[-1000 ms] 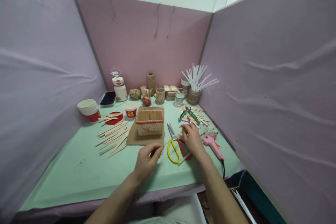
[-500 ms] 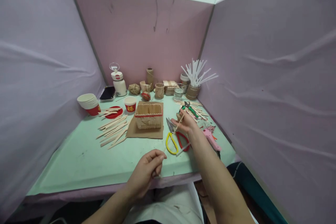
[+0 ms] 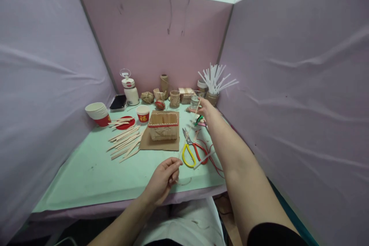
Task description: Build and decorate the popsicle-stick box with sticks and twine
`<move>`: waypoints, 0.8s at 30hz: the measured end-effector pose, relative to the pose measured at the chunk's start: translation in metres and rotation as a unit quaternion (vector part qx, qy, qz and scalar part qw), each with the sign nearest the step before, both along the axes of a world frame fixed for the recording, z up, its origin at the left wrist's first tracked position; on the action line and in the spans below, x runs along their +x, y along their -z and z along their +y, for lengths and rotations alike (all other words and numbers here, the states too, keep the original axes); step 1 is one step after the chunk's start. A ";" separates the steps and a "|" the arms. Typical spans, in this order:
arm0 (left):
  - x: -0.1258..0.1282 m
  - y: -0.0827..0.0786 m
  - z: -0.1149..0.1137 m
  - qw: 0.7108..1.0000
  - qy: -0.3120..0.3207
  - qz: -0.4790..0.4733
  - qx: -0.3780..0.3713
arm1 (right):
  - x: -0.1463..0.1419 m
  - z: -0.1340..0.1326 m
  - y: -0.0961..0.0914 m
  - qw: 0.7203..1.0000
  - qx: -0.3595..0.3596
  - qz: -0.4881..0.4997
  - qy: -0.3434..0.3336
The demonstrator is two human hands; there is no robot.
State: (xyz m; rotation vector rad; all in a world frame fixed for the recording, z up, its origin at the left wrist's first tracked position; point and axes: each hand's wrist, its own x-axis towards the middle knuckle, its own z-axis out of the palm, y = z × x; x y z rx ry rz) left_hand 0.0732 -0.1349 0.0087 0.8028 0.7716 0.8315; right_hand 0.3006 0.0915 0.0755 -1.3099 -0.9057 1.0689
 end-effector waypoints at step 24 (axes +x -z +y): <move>-0.055 -0.019 -0.006 0.999 -0.020 -0.002 0.036 | -0.085 -0.222 0.032 0.920 0.107 -0.190 -0.326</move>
